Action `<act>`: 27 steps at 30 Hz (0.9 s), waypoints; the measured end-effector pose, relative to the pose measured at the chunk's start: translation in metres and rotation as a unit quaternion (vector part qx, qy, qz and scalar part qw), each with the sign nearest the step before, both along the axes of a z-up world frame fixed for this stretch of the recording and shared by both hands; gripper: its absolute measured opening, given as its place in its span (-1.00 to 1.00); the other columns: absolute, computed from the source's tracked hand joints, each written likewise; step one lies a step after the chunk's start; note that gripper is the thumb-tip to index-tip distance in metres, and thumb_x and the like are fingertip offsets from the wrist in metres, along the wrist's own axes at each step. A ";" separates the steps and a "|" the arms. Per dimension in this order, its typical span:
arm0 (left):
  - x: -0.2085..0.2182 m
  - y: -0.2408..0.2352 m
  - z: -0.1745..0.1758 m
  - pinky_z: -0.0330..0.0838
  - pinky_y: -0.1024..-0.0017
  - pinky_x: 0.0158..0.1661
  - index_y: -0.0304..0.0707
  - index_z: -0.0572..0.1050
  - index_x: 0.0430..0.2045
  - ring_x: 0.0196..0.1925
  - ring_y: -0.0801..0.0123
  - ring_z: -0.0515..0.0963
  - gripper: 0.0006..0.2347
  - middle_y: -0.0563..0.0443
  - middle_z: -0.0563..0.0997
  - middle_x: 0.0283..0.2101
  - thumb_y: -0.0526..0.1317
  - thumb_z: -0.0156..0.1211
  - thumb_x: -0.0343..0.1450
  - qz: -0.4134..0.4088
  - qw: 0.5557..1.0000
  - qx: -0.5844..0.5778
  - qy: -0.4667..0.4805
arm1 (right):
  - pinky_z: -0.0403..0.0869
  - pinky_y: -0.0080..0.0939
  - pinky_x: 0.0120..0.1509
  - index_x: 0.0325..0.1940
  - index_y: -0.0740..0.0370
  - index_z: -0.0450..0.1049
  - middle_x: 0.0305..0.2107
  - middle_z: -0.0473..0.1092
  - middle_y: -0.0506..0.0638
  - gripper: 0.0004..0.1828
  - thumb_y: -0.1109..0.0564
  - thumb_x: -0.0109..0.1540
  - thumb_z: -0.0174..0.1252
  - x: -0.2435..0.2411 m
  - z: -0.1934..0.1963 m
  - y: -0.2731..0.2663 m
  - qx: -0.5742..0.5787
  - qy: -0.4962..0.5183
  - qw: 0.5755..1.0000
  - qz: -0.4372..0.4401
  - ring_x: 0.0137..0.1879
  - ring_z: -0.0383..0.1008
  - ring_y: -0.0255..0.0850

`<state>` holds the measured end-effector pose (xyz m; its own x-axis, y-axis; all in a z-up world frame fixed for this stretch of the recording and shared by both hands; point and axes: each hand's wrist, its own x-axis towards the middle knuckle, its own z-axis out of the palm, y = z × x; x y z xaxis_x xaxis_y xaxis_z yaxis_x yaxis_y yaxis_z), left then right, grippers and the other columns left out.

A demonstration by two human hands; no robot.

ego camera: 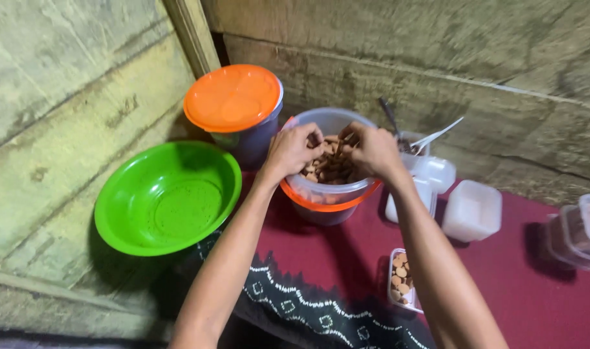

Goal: The person scoops small, brown, conical cookies from a large orange-lidded bucket and places them into a small, clear plastic container. They then arrange the cookies neatly inside the container by hand.

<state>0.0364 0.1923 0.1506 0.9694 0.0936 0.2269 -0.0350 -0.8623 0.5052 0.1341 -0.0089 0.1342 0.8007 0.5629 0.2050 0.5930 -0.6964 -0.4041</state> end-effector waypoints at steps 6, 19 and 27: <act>-0.005 -0.002 0.005 0.51 0.14 0.06 0.25 0.61 -0.20 0.09 0.18 0.64 -0.79 0.19 0.73 -0.16 0.04 0.25 0.33 0.002 0.999 0.009 0.038 | 0.45 0.18 0.29 0.05 -0.25 0.54 -0.20 0.62 -0.19 -0.69 -0.12 0.22 0.19 -0.003 0.005 0.000 -0.004 0.020 1.000 -0.006 0.08 0.57 0.08; -0.022 -0.014 0.023 0.48 0.15 0.11 0.36 0.63 -0.21 0.10 0.22 0.63 -0.80 0.33 0.72 -0.15 0.04 0.28 0.31 0.021 0.998 0.016 0.048 | 0.50 0.20 0.17 -0.05 -0.20 0.54 -0.29 0.61 -0.22 -0.69 -0.15 0.14 0.20 0.000 -0.007 -0.001 0.078 0.010 0.997 -0.005 -0.03 0.60 0.08; -0.054 -0.055 0.003 0.54 0.22 -0.05 -0.09 0.61 -0.21 -0.10 0.10 0.65 -0.84 0.03 0.67 -0.24 -0.33 0.31 0.37 -0.065 0.917 -0.022 -0.394 | 0.55 -0.16 -0.02 0.04 -0.08 0.58 -0.35 0.60 -0.01 -0.67 0.11 0.19 0.29 -0.057 0.005 -0.060 0.428 -0.036 0.903 0.003 -0.23 0.59 -0.19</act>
<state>-0.0174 0.1371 0.1532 0.5097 0.0148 0.8602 -0.5051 -0.8043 0.3131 0.0774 -0.0694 0.1393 0.7653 0.1769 0.6188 0.6421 -0.1444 -0.7529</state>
